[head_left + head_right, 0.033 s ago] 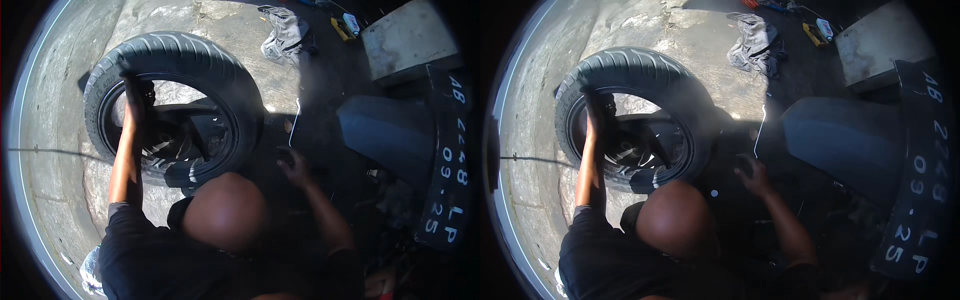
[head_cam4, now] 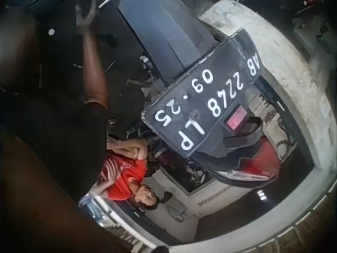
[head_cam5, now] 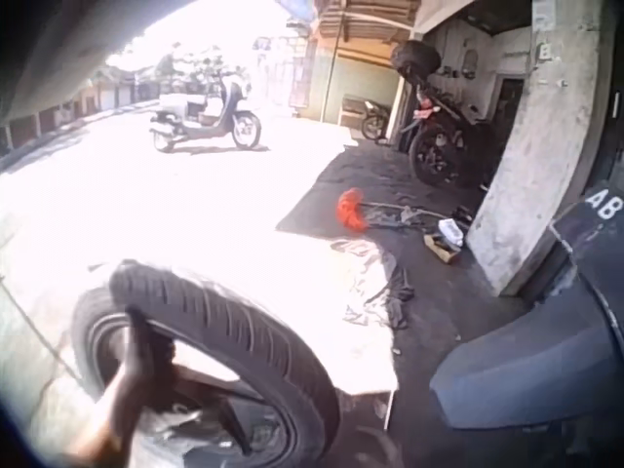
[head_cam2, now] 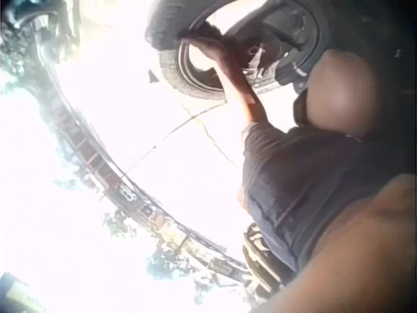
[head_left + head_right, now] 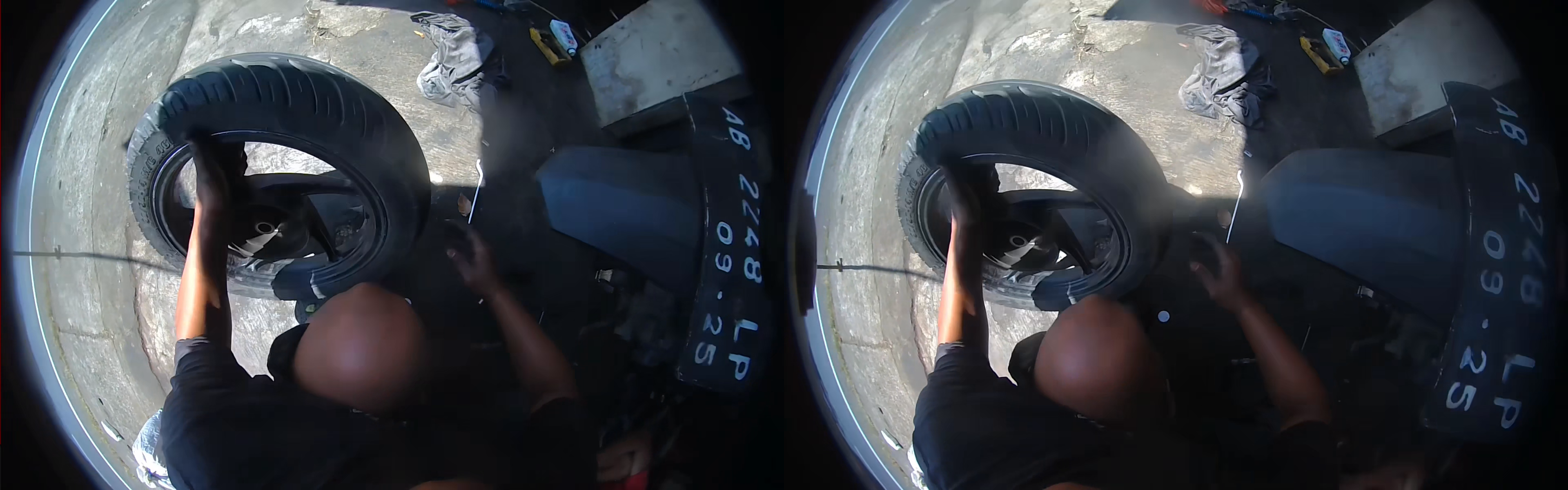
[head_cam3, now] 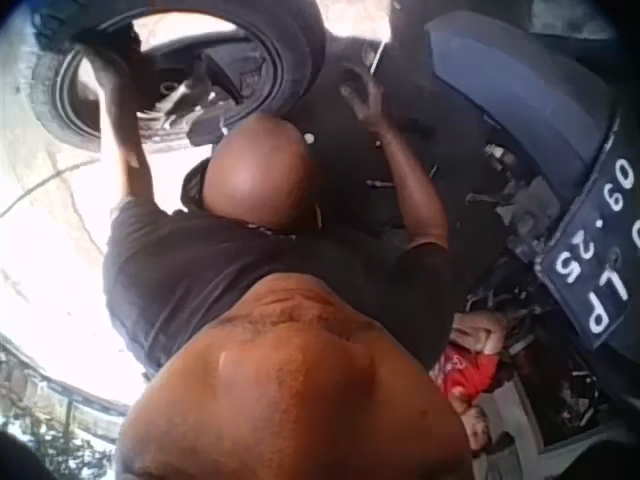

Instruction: The person installs brake shoes onto a wheel hub assembly, taps the assembly with a mallet, and then slides the motorcycle wheel onto the rear axle.

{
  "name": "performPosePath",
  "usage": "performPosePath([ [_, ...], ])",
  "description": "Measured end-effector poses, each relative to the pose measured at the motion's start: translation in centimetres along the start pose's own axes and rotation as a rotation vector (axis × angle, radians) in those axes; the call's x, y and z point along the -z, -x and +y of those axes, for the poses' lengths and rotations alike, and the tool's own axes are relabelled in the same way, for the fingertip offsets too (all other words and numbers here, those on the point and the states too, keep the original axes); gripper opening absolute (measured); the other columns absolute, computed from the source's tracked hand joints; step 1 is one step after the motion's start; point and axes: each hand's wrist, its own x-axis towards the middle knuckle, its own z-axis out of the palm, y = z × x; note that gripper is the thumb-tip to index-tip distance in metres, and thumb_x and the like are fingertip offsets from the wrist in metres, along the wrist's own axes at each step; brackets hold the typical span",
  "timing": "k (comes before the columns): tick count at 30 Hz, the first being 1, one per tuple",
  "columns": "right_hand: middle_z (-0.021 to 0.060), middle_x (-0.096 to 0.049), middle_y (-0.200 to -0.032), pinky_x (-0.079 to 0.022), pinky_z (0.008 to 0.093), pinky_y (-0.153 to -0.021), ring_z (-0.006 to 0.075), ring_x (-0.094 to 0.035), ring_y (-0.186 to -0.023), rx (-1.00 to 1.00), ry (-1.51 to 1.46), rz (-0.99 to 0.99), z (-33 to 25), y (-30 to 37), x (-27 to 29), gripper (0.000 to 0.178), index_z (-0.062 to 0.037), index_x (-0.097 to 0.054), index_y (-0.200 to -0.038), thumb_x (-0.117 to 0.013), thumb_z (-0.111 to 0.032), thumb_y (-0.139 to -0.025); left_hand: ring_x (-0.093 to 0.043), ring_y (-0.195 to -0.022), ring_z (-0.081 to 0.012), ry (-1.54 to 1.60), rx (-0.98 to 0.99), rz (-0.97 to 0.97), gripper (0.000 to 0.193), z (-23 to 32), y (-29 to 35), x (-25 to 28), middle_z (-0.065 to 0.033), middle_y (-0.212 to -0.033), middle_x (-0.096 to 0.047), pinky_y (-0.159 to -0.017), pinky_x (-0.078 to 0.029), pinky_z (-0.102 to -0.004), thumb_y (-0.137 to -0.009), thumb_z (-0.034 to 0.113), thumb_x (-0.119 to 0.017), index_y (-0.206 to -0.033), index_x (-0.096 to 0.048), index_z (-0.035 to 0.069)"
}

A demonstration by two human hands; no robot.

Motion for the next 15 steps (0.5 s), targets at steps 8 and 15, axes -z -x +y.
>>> performPosePath([
  [8,0.0171,-0.053,-0.127,-0.041,0.0406,-0.101,0.03,-0.052,-0.12,0.675,-0.109,-0.062,-10.2,-1.3,-2.2,0.063,0.0013,-0.044,-0.134,-0.071,-0.023,-0.083,-0.063,-0.095,-0.0204,0.325,-0.274,0.057,0.082,7.1,3.7,-6.7,-0.011,-0.111,-0.063,-0.087,-0.05,-0.0321,-0.09,0.072,-0.038,-0.135,-0.047,0.004],
  [15,0.0129,-0.063,-0.114,-0.047,0.042,-0.095,0.033,-0.057,-0.11,0.746,-0.056,-0.507,-12.8,-0.7,-8.0,0.039,-0.0104,-0.06,-0.122,-0.065,-0.03,-0.088,-0.066,-0.097,-0.0263,0.067,0.04,-0.31,0.08,14.1,0.7,-6.5,-0.0187,-0.115,-0.064,-0.089,-0.053,-0.0357,-0.086,0.059,-0.061,-0.133,-0.048,-0.004],
])
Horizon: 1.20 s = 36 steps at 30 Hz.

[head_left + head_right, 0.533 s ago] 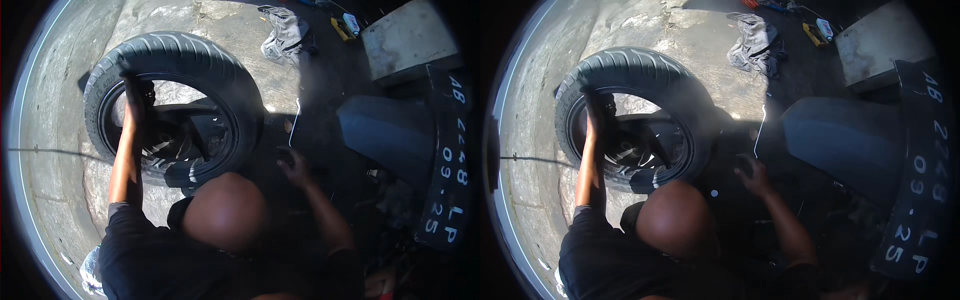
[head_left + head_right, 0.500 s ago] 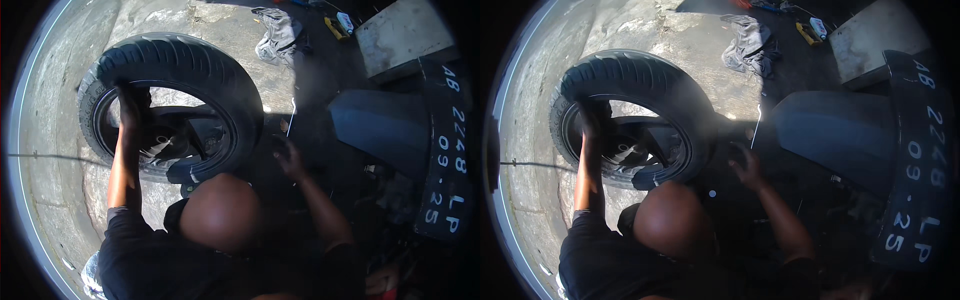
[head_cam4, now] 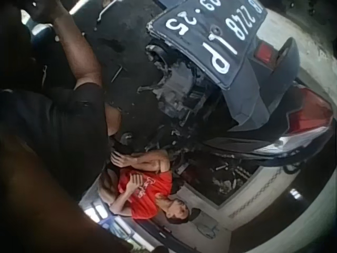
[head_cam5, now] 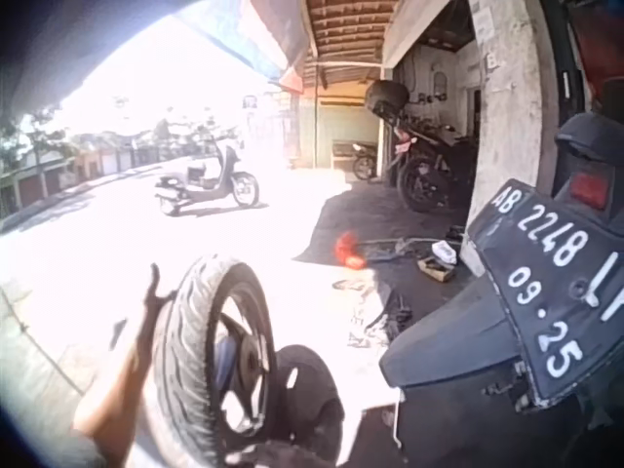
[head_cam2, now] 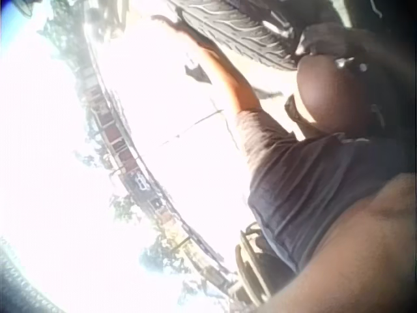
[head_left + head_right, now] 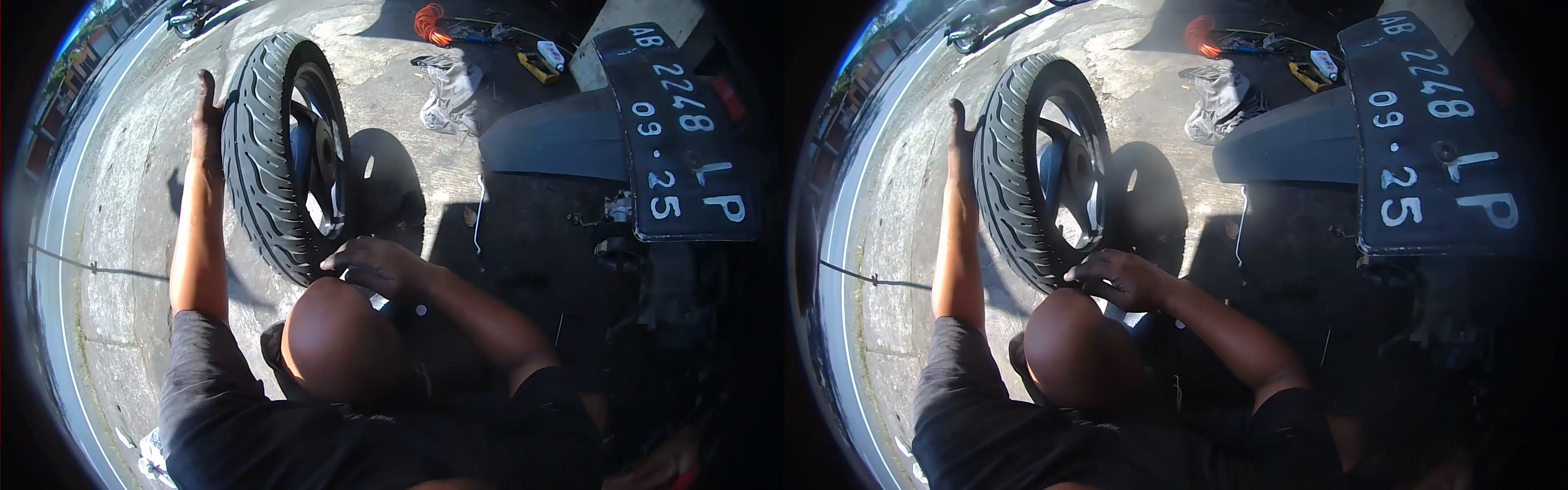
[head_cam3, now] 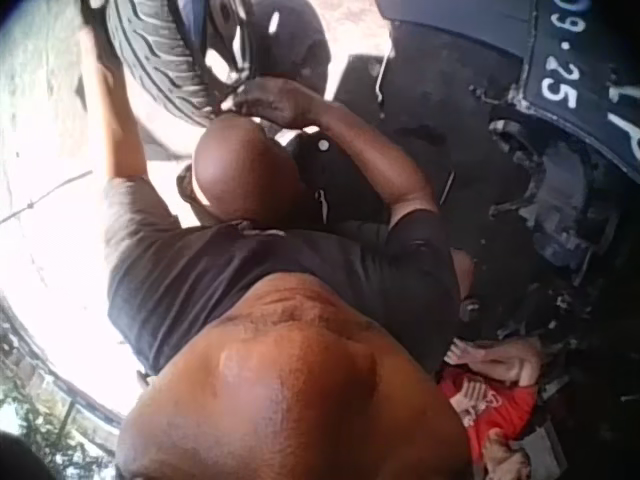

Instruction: The person installs brake shoes onto a wheel hub assembly, taps the assembly with a mallet, and then slides the motorcycle wheel onto the rear axle.

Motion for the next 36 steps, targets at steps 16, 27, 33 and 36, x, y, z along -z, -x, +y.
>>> performPosePath([
  [16,0.0192,-0.054,-0.126,-0.044,0.04,-0.096,0.0326,-0.054,-0.115,-0.27,0.429,0.898,4.9,6.4,4.7,0.074,-0.0113,-0.042,-0.138,-0.079,-0.017,-0.075,-0.052,-0.121,-0.0354,-1.39,-0.771,0.145,0.106,-1.2,10.2,2.5,-0.0196,-0.129,-0.056,-0.103,-0.04,-0.0461,-0.053,0.053,-0.087,-0.136,-0.047,0.0],
  [27,0.0178,-0.048,-0.125,-0.045,0.0446,-0.099,0.0371,-0.052,-0.113,0.024,0.608,0.661,2.4,7.3,4.5,0.115,-0.0116,-0.031,-0.145,-0.091,-0.029,-0.049,-0.06,-0.111,-0.0395,-1.468,-1.138,-0.168,0.093,-1.5,9.6,4.0,-0.0243,-0.122,-0.061,-0.096,-0.048,-0.0484,-0.063,0.051,-0.082,-0.129,-0.052,-0.008],
  [33,0.0216,-0.049,-0.128,-0.044,0.0473,-0.099,0.0404,-0.052,-0.116,-0.083,0.641,0.57,-5.3,13.2,5.7,0.113,-0.0019,-0.027,-0.145,-0.09,-0.03,-0.054,-0.062,-0.11,-0.0382,-1.177,-1.179,-0.353,0.09,-1.8,8.7,1.6,-0.0254,-0.121,-0.061,-0.095,-0.049,-0.047,-0.06,0.039,-0.085,-0.127,-0.052,-0.012],
  [36,0.0212,-0.048,-0.129,-0.044,0.0474,-0.098,0.0395,-0.051,-0.118,-0.136,0.727,0.51,-8.3,16.8,6.4,0.113,-0.0024,-0.026,-0.144,-0.09,-0.032,-0.056,-0.063,-0.107,-0.0359,-1.205,-1.182,-0.426,0.09,-1.4,9.7,-3.5,-0.0245,-0.121,-0.062,-0.093,-0.05,-0.0452,-0.057,0.037,-0.087,-0.126,-0.054,-0.01],
])
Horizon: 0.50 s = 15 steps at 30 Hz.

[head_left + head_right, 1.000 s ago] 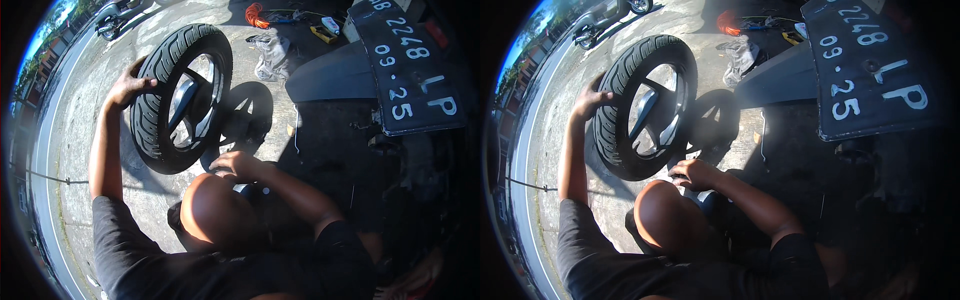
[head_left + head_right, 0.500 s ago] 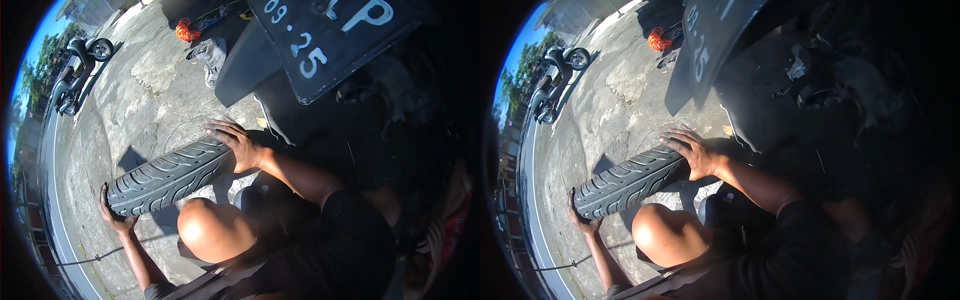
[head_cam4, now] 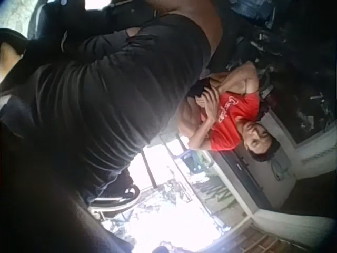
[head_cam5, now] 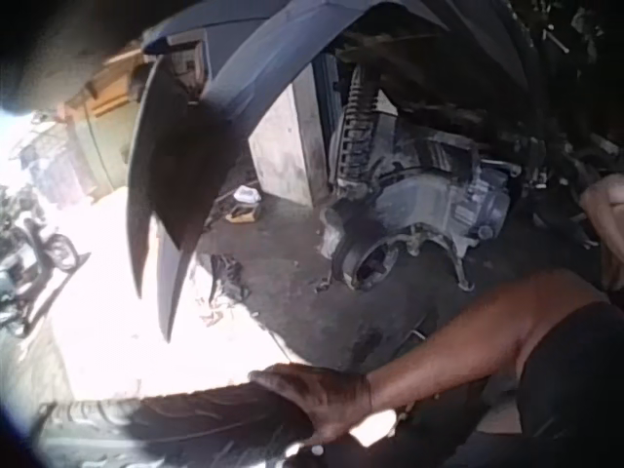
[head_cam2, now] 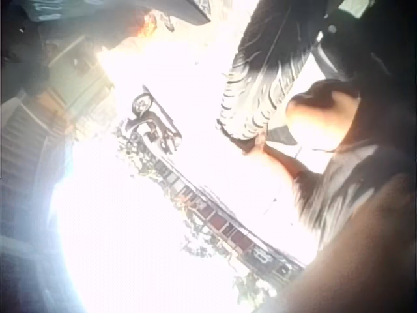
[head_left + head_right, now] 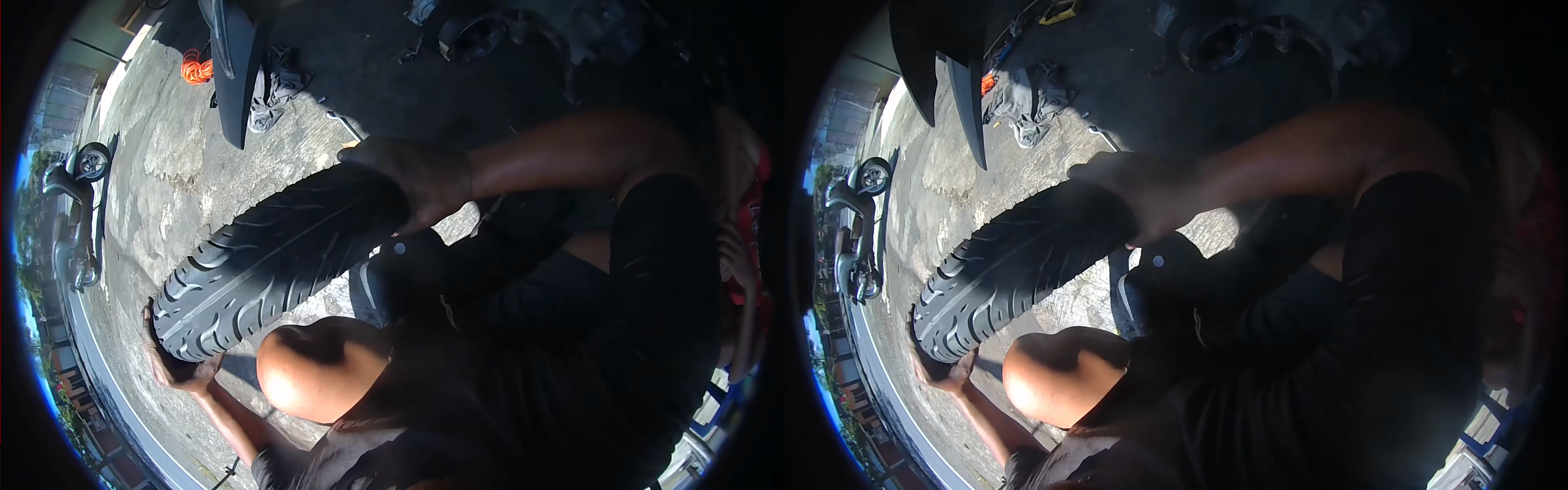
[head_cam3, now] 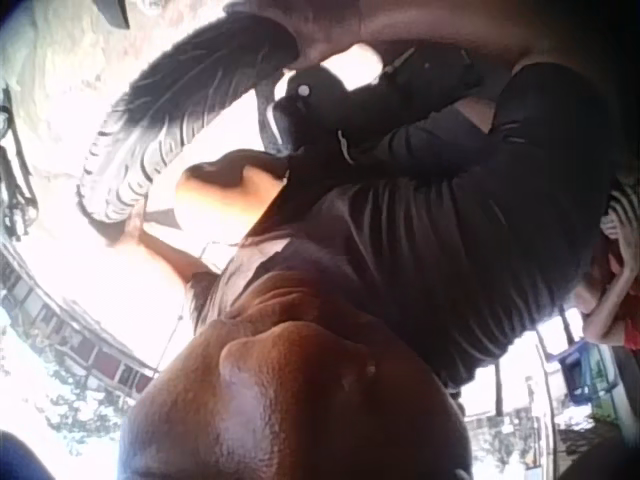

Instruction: The person installs brake shoes onto a wheel hub assembly, taps the assembly with a mallet, and then slides the motorcycle wheel onto the rear axle.

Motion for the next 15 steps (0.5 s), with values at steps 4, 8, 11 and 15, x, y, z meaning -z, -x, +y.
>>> performPosePath([
  [4,0.0216,-0.048,-0.131,-0.045,0.0469,-0.098,0.0384,-0.052,-0.118,-0.109,0.045,-0.057,-1.0,4.7,4.3,0.114,-0.0025,-0.025,-0.143,-0.091,-0.033,-0.056,-0.066,-0.101,-0.0315,-0.1,-0.039,-0.128,0.097,4.2,-3.4,-1.5,-0.0224,-0.121,-0.063,-0.089,-0.051,-0.0401,-0.054,0.042,-0.089,-0.129,-0.053,-0.009],
  [8,0.0221,-0.048,-0.131,-0.044,0.0458,-0.1,0.0377,-0.052,-0.12,-0.177,-0.009,-0.095,-0.8,7.3,11.3,0.115,-0.0016,-0.026,-0.143,-0.092,-0.034,-0.054,-0.065,-0.104,-0.031,-0.121,0.008,-0.226,0.105,11.1,-7.5,-4.1,-0.0211,-0.12,-0.064,-0.091,-0.049,-0.04,-0.051,0.051,-0.09,-0.13,-0.053,-0.008],
  [11,0.0223,-0.046,-0.134,-0.042,0.0442,-0.104,0.0348,-0.048,-0.127,-0.279,-0.039,-0.121,1.3,11.9,15.1,0.113,-0.0023,-0.028,-0.143,-0.091,-0.033,-0.055,-0.062,-0.109,-0.0366,-0.077,-0.032,-0.329,0.105,15.1,-10.6,-6.2,-0.0243,-0.122,-0.062,-0.094,-0.048,-0.0444,-0.055,0.054,-0.087,-0.132,-0.05,-0.008],
  [15,0.0192,-0.042,-0.142,-0.041,0.042,-0.107,0.0321,-0.044,-0.132,-0.586,-0.115,-0.057,8.2,21.4,14.7,0.113,-0.0026,-0.03,-0.145,-0.092,-0.03,-0.055,-0.054,-0.119,-0.0459,0.016,-0.397,-0.508,0.116,18.1,-14.3,-8.3,-0.0318,-0.129,-0.053,-0.098,-0.044,-0.0538,-0.061,0.071,-0.076,-0.141,-0.038,-0.004],
])
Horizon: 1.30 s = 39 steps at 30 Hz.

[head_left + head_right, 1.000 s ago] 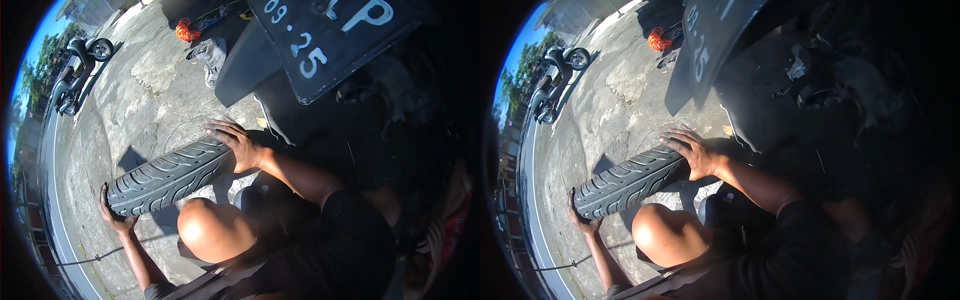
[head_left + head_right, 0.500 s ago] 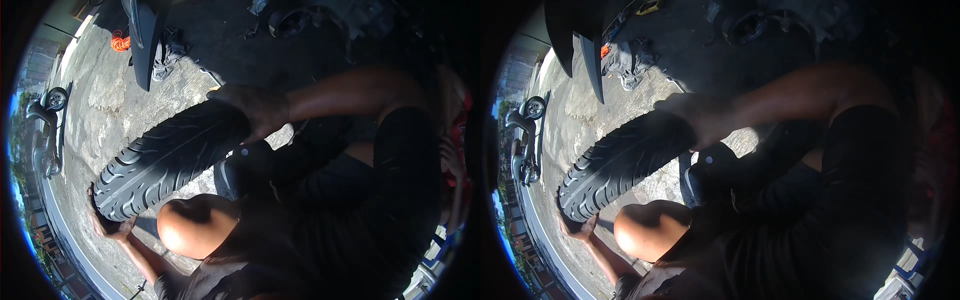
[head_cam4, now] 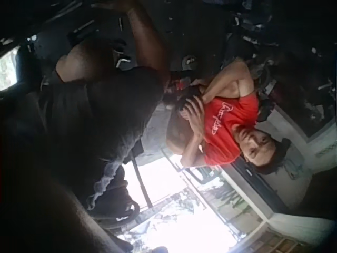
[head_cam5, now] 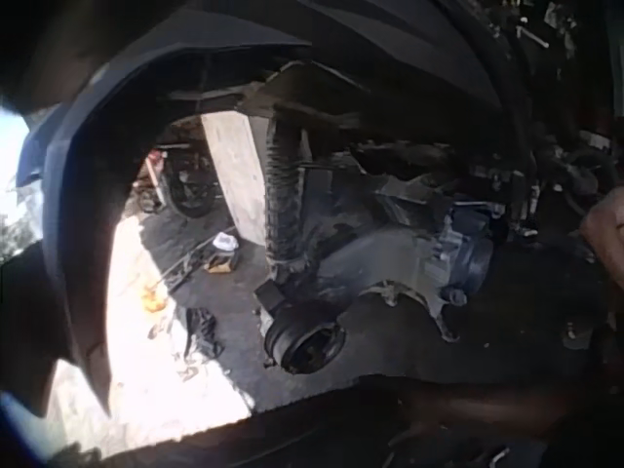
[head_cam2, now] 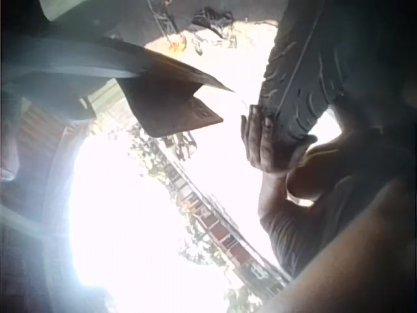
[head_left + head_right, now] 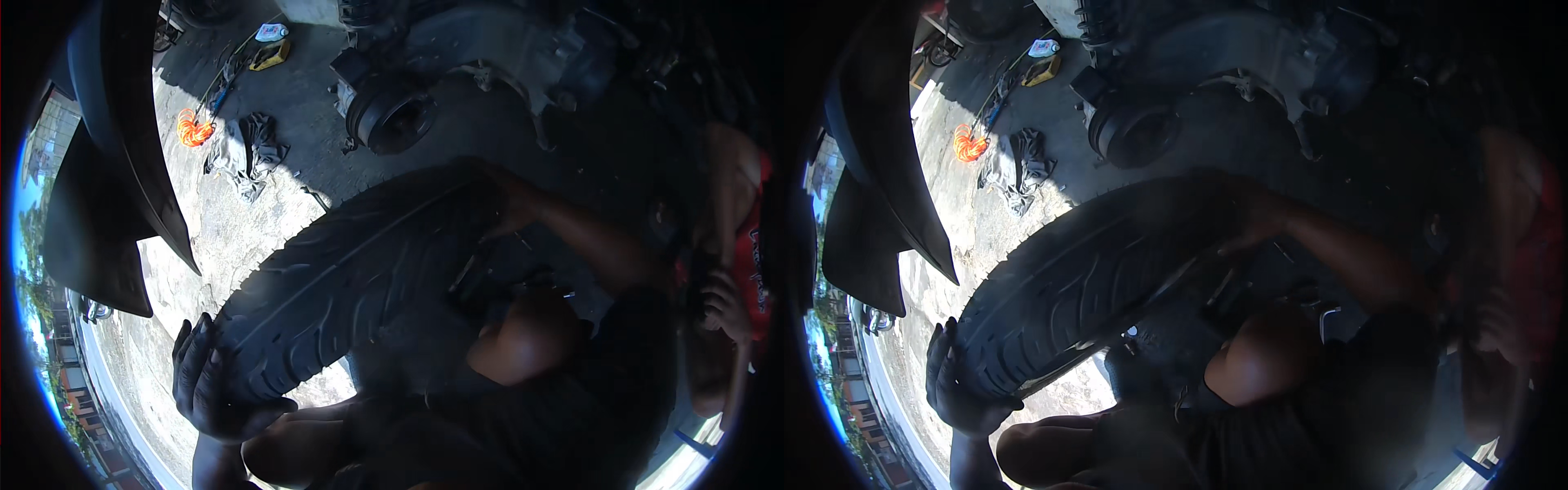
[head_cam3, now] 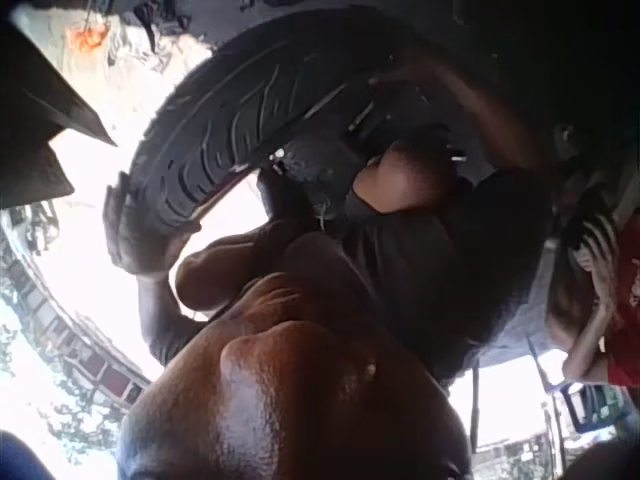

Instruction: The person installs brake shoes onto a wheel hub assembly, taps the assembly with a mallet, and then slides the motorcycle wheel onto the rear axle.

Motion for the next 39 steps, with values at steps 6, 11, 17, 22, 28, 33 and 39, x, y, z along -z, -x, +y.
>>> performPosePath([
  [6,0.0143,-0.04,-0.145,-0.044,0.0411,-0.104,0.0282,-0.043,-0.132,-0.207,-0.882,0.175,7.4,1.0,-2.4,0.095,-0.0051,-0.03,-0.146,-0.084,-0.018,-0.069,-0.036,-0.134,-0.0391,0.343,0.604,0.057,0.125,2.4,2.1,-2.2,-0.0258,-0.144,-0.035,-0.109,-0.03,-0.0519,-0.064,0.083,-0.062,-0.145,-0.024,-0.004],
  [11,0.0133,-0.047,-0.14,-0.045,0.0415,-0.102,0.026,-0.048,-0.127,-0.129,-1.298,0.29,13.2,0.6,-7.9,0.073,-0.009,-0.03,-0.147,-0.069,-0.023,-0.087,-0.03,-0.138,-0.0302,0.693,1.004,0.235,0.122,3.0,8.6,-6.0,-0.0189,-0.147,-0.031,-0.112,-0.025,-0.0446,-0.067,0.066,-0.076,-0.149,-0.016,-0.002],
  [17,0.0122,-0.054,-0.134,-0.038,0.0438,-0.108,0.0278,-0.048,-0.127,0.077,-1.839,0.555,17.7,-0.5,-16.2,0.068,-0.0055,-0.04,-0.142,-0.047,-0.053,-0.094,-0.049,-0.119,-0.0245,0.549,1.072,0.444,0.098,2.6,7.9,-12.3,-0.0143,-0.131,-0.05,-0.102,-0.038,-0.0392,-0.066,0.052,-0.085,-0.135,-0.039,-0.002],
  [22,0.0115,-0.052,-0.137,-0.037,0.0393,-0.107,0.0259,-0.047,-0.128,0.278,-1.953,0.599,15.2,0.0,-13.5,0.071,-0.0019,-0.041,-0.142,-0.037,-0.058,-0.098,-0.053,-0.115,-0.0264,0.287,0.845,0.489,0.095,6.1,2.8,-9.1,-0.0157,-0.127,-0.053,-0.102,-0.04,-0.0407,-0.072,0.049,-0.079,-0.138,-0.038,-0.005],
  [28,0.011,-0.053,-0.135,-0.038,0.0386,-0.106,0.027,-0.051,-0.124,0.295,-1.873,0.73,13.2,-0.5,-5.9,0.07,-0.0036,-0.043,-0.14,-0.039,-0.059,-0.097,-0.057,-0.11,-0.0242,0.551,0.786,0.501,0.087,3.3,-6.6,-7.3,-0.0148,-0.128,-0.053,-0.092,-0.047,-0.0357,-0.074,0.036,-0.079,-0.138,-0.038,-0.006],
  [33,0.0108,-0.055,-0.132,-0.041,0.0377,-0.103,0.0258,-0.054,-0.12,0.286,-1.841,0.754,14.5,-2.1,-3.7,0.069,-0.0036,-0.046,-0.138,-0.041,-0.059,-0.096,-0.053,-0.117,-0.0269,0.493,0.761,0.552,0.095,1.6,-13.0,-8.1,-0.0172,-0.131,-0.05,-0.099,-0.043,-0.0362,-0.069,0.036,-0.082,-0.14,-0.035,-0.007],
  [39,0.0123,-0.052,-0.135,-0.039,0.0396,-0.104,0.0275,-0.051,-0.122,0.21,-1.759,0.783,15.2,-3.2,-1.3,0.072,-0.0032,-0.042,-0.14,-0.042,-0.059,-0.096,-0.048,-0.122,-0.0263,0.451,0.842,0.63,0.095,-0.2,-14.9,-9.7,-0.0199,-0.135,-0.048,-0.104,-0.038,-0.0357,-0.065,0.027,-0.085,-0.139,-0.037,-0.008],
])
